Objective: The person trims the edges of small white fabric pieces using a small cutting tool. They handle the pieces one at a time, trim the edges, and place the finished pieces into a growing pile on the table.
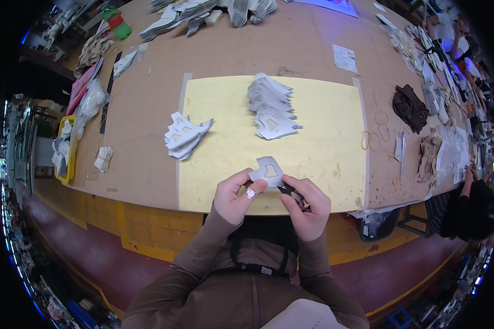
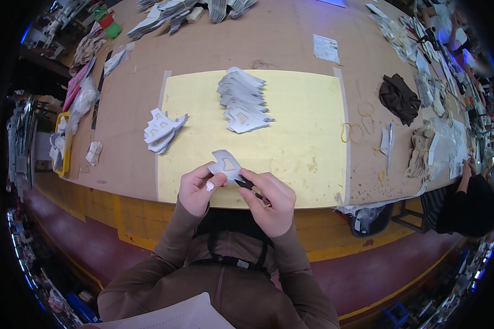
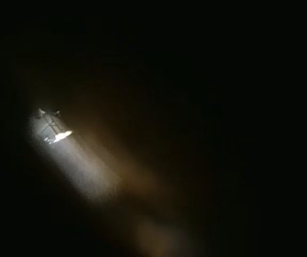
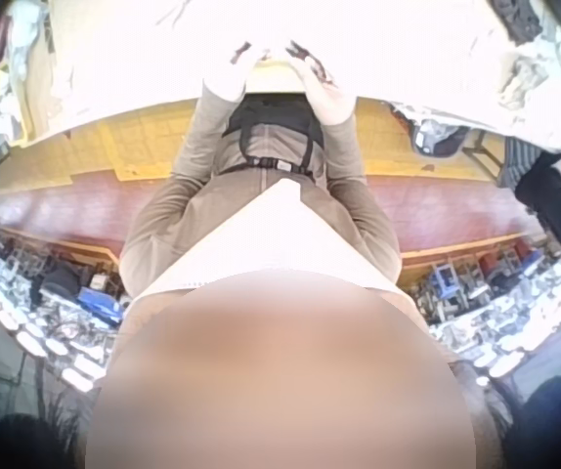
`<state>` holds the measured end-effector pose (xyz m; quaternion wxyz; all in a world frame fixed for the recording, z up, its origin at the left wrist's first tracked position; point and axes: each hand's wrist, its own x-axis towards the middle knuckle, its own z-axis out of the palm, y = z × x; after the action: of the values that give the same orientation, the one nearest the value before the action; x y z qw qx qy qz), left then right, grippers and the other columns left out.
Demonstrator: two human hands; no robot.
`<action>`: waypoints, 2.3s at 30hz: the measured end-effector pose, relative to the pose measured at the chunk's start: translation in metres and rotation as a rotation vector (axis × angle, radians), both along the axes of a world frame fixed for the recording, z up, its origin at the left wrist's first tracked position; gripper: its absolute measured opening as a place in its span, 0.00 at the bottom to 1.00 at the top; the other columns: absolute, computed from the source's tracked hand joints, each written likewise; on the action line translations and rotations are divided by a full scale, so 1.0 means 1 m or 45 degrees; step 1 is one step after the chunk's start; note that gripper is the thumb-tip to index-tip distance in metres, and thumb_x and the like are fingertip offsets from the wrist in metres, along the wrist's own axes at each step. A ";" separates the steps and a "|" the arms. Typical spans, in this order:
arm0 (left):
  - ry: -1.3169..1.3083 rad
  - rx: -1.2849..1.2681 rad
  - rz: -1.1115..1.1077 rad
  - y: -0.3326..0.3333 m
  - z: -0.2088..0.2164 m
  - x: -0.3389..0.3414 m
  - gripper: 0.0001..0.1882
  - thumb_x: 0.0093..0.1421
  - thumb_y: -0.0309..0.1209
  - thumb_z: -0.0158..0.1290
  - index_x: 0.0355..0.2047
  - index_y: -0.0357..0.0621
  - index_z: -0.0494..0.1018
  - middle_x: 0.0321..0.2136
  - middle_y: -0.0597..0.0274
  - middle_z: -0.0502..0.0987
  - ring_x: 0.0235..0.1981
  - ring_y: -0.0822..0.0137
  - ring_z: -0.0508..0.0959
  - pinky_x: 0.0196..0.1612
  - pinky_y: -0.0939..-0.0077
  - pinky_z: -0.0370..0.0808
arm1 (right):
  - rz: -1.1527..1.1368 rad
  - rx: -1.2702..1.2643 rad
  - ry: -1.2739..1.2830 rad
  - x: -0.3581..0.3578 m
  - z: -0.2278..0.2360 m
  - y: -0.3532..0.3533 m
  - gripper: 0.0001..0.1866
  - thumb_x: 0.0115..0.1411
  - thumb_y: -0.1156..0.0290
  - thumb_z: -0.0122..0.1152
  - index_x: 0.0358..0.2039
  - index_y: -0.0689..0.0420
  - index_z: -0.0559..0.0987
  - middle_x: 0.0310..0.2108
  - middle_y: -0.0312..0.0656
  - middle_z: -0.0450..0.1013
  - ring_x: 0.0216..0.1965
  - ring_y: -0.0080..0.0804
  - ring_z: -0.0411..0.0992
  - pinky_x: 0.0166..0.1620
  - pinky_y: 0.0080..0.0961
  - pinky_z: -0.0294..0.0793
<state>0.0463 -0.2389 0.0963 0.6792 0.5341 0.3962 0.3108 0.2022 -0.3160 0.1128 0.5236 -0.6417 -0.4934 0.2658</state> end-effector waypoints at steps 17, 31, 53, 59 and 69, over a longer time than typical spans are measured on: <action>0.198 0.219 -0.028 0.009 0.004 -0.009 0.10 0.62 0.29 0.56 0.29 0.33 0.76 0.23 0.64 0.75 0.27 0.76 0.71 0.34 0.79 0.69 | 0.135 0.120 -0.344 -0.004 -0.027 0.015 0.10 0.47 0.89 0.52 0.29 0.62 0.74 0.25 0.42 0.70 0.21 0.34 0.70 0.25 0.25 0.69; 0.456 0.479 0.671 0.100 -0.058 -0.108 0.10 0.66 0.31 0.51 0.36 0.35 0.77 0.24 0.68 0.73 0.25 0.80 0.66 0.27 0.83 0.63 | -0.174 0.096 0.036 0.026 -0.038 -0.011 0.07 0.54 0.82 0.64 0.34 0.62 0.77 0.29 0.41 0.75 0.28 0.26 0.74 0.33 0.21 0.73; 0.672 0.712 0.110 0.067 -0.059 0.055 0.10 0.57 0.28 0.59 0.34 0.35 0.72 0.27 0.61 0.68 0.30 0.66 0.67 0.35 0.70 0.67 | -0.056 0.050 -0.054 0.023 -0.064 0.000 0.11 0.55 0.74 0.63 0.40 0.56 0.76 0.31 0.43 0.77 0.30 0.38 0.77 0.33 0.29 0.77; 0.765 0.872 0.024 0.069 -0.075 0.052 0.11 0.56 0.27 0.59 0.34 0.35 0.69 0.28 0.59 0.66 0.33 0.62 0.67 0.39 0.68 0.67 | -0.135 0.098 -0.077 0.021 -0.067 -0.002 0.12 0.55 0.75 0.63 0.41 0.57 0.77 0.32 0.43 0.76 0.31 0.37 0.77 0.34 0.28 0.76; 0.142 0.217 -0.220 0.022 -0.055 0.000 0.06 0.61 0.21 0.54 0.37 0.36 0.69 0.29 0.66 0.70 0.31 0.76 0.70 0.39 0.83 0.68 | -0.151 0.164 -0.082 0.016 -0.056 -0.001 0.17 0.55 0.74 0.66 0.46 0.57 0.78 0.33 0.40 0.74 0.35 0.32 0.76 0.38 0.25 0.76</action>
<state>0.0462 -0.2164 0.0415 0.6324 0.6383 0.3582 0.2535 0.2185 -0.3167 0.0570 0.5625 -0.6431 -0.4870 0.1813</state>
